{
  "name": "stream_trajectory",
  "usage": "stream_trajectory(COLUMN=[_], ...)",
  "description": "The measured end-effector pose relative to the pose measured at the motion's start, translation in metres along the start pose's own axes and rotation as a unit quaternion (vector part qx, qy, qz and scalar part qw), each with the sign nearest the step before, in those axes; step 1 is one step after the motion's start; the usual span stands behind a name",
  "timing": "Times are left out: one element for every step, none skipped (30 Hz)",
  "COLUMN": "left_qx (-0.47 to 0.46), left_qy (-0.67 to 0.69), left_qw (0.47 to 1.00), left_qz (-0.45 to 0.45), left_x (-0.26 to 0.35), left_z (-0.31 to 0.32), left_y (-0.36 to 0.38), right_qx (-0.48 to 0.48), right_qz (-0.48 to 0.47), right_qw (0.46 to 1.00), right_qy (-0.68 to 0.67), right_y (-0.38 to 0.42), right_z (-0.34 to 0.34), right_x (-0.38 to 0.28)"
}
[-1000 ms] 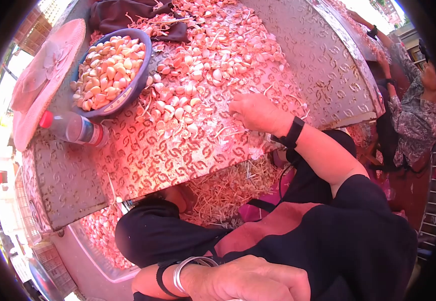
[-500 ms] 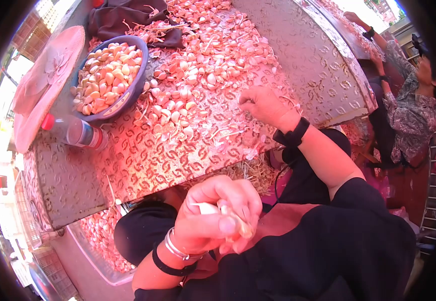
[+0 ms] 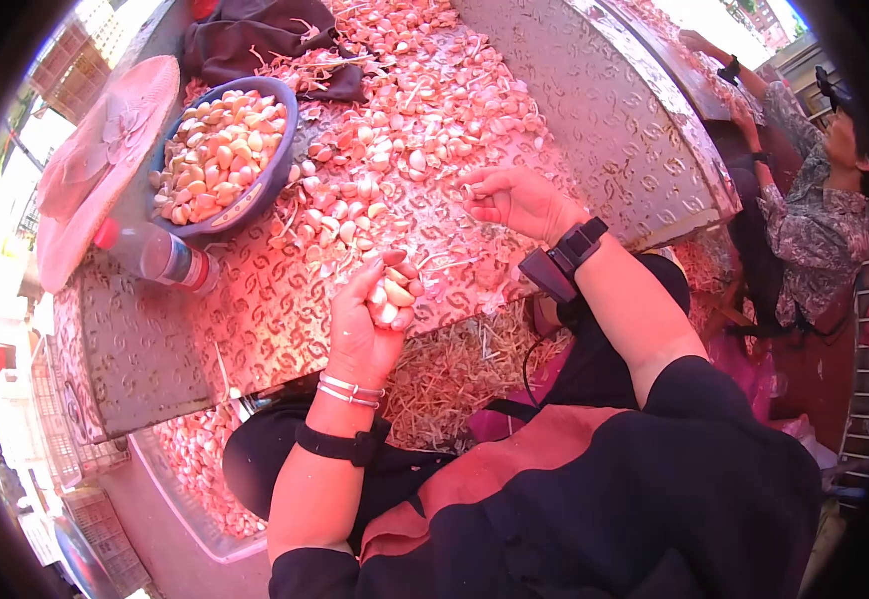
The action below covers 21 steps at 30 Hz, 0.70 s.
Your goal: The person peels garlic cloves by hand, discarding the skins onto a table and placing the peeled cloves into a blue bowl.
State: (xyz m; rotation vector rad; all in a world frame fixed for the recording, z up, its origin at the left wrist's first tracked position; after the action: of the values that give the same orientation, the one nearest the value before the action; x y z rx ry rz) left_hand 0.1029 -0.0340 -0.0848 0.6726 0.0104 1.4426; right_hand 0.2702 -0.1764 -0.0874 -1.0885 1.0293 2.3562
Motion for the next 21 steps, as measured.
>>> stream_trajectory(left_qx=[-0.017,-0.033,-0.033,-0.028,-0.023,-0.022,-0.022,-0.022,-0.007,-0.006,-0.003,-0.001,-0.003,-0.002,-0.004,-0.007,-0.015,-0.013,0.011,0.035,0.036], left_qy=[0.001,0.003,0.005,-0.001,-0.006,-0.005,0.001,0.008,-0.003,0.0,-0.001,-0.002,-0.011,-0.009,0.002,0.012,0.01,0.013,0.015,0.018,0.02], left_qw=[1.0,0.999,0.999,0.999,1.0,1.0,1.0,1.0,1.0,1.0,1.0,1.0,1.0,1.0,1.0,1.0,1.0,1.0,1.0,0.999,0.999], left_qz=[-0.007,-0.014,-0.013,-0.015,-0.015,-0.013,-0.016,-0.02,-0.019,-0.016,-0.017,-0.017,-0.018,-0.017,-0.019,-0.021,-0.023,-0.02,-0.02,-0.02,-0.017], left_x=[-0.002,-0.003,-0.004,-0.003,-0.002,-0.001,-0.002,-0.002,-0.002,-0.002,-0.001,-0.001,-0.001,0.0,0.0,0.002,0.003,0.004,0.003,0.004,0.006], left_z=[-0.003,-0.002,-0.003,-0.004,-0.006,-0.007,-0.008,-0.009,-0.01,-0.011,-0.012,-0.015,-0.017,-0.018,-0.017,-0.018,-0.02,-0.022,-0.026,-0.029,-0.031], left_y=[0.0,0.001,0.002,0.005,0.007,0.008,0.007,0.007,0.006,0.005,0.004,0.002,0.001,0.001,0.001,0.001,-0.001,-0.001,-0.002,-0.001,0.0], right_qx=[-0.009,-0.017,-0.017,-0.052,-0.089,-0.091,-0.118,-0.143,-0.158,-0.159,-0.167,-0.174,-0.173,-0.174,-0.182,-0.19,-0.166,-0.169,-0.167,-0.164,-0.137], right_qz=[-0.006,-0.011,-0.01,-0.008,-0.005,-0.003,-0.003,-0.003,-0.001,0.001,0.009,0.017,0.019,0.021,0.022,0.024,0.027,0.03,-0.012,-0.055,-0.083], right_qw=[0.999,0.998,0.998,0.995,0.991,0.991,0.987,0.982,0.98,0.98,0.98,0.98,0.98,0.98,0.979,0.978,0.982,0.982,0.986,0.98,0.972], right_qy=[-0.034,-0.067,-0.066,-0.081,-0.097,-0.095,-0.107,-0.12,-0.119,-0.117,-0.107,-0.097,-0.091,-0.089,-0.089,-0.089,-0.086,-0.084,0.005,0.094,0.173], right_y=[0.001,0.003,0.003,0.002,0.001,-0.001,-0.002,-0.003,-0.003,-0.004,-0.005,-0.005,-0.005,-0.005,-0.006,-0.007,-0.01,-0.01,-0.008,-0.006,-0.007], right_z=[0.005,0.011,0.013,0.021,0.03,0.034,0.041,0.05,0.058,0.064,0.072,0.079,0.086,0.092,0.099,0.107,0.111,0.119,0.128,0.137,0.144], right_x=[0.0,0.0,0.002,0.003,0.005,0.007,0.009,0.01,0.011,0.011,0.012,0.012,0.012,0.012,0.012,0.013,0.016,0.02,0.021,0.022,0.025])
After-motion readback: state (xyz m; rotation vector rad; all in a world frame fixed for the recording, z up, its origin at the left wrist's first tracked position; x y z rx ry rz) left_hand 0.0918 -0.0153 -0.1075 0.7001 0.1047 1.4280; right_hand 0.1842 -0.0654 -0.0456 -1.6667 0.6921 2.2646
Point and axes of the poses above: each hand's wrist, its own y-axis away from the middle knuckle, its own z-axis out of the palm, x = y × z, the point moved 7 cm from there along -y, towards the middle knuckle
